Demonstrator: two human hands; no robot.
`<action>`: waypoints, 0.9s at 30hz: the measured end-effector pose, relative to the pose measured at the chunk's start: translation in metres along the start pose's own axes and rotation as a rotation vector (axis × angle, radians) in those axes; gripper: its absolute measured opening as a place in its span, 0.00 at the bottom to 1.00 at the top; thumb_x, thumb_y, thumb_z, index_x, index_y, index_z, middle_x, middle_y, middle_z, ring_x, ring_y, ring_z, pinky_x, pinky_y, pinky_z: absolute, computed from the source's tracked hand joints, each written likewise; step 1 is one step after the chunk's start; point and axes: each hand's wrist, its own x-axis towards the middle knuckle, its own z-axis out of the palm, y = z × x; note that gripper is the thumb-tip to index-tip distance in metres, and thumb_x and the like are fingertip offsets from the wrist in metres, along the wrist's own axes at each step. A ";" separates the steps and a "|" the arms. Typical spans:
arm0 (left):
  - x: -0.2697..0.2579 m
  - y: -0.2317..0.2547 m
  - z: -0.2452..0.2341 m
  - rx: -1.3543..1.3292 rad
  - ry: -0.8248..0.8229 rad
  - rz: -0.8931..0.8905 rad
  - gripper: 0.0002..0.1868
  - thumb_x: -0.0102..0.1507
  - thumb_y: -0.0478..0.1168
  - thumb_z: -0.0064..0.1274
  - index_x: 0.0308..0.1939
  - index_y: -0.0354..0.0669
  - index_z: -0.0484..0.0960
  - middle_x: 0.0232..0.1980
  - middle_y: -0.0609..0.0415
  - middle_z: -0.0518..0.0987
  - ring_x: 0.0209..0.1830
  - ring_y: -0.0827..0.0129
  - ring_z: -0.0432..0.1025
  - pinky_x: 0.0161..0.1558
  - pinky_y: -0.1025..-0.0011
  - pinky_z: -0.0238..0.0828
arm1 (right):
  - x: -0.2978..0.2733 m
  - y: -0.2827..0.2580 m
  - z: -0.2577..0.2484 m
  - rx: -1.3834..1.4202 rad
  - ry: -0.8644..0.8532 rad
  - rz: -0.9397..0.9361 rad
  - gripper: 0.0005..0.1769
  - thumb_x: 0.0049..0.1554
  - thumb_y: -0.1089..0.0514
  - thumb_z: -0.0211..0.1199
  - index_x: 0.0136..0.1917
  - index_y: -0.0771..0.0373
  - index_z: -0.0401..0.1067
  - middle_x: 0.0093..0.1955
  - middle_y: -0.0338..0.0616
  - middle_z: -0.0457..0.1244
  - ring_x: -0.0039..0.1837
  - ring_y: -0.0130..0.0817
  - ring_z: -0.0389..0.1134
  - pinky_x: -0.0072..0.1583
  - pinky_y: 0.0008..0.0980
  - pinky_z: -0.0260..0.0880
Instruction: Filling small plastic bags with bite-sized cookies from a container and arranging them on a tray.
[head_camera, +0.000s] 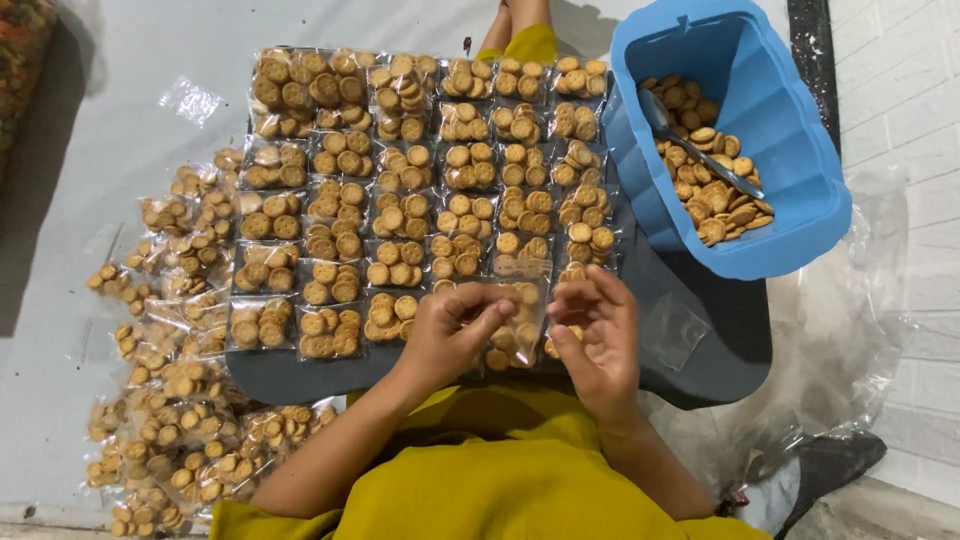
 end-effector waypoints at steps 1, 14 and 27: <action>0.000 0.001 0.000 0.001 0.001 0.002 0.06 0.61 0.37 0.63 0.38 0.38 0.91 0.22 0.48 0.83 0.23 0.73 0.75 0.28 0.73 0.74 | 0.000 0.001 -0.002 0.001 -0.001 -0.002 0.39 0.55 0.65 0.67 0.75 0.67 0.53 0.59 0.54 0.65 0.54 0.35 0.70 0.54 0.29 0.74; -0.005 0.004 -0.005 0.544 -0.041 0.439 0.06 0.62 0.37 0.61 0.43 0.50 0.86 0.37 0.56 0.85 0.36 0.60 0.82 0.37 0.68 0.80 | 0.024 -0.027 0.009 -0.671 -0.134 -0.372 0.12 0.52 0.64 0.73 0.51 0.58 0.80 0.54 0.44 0.68 0.51 0.40 0.73 0.50 0.33 0.78; 0.000 -0.024 -0.016 0.608 0.035 0.537 0.14 0.55 0.34 0.64 0.42 0.55 0.84 0.41 0.58 0.82 0.39 0.57 0.80 0.39 0.63 0.79 | 0.025 -0.024 0.005 -0.326 -0.039 -0.257 0.04 0.55 0.68 0.69 0.44 0.69 0.76 0.45 0.52 0.72 0.37 0.34 0.75 0.41 0.34 0.78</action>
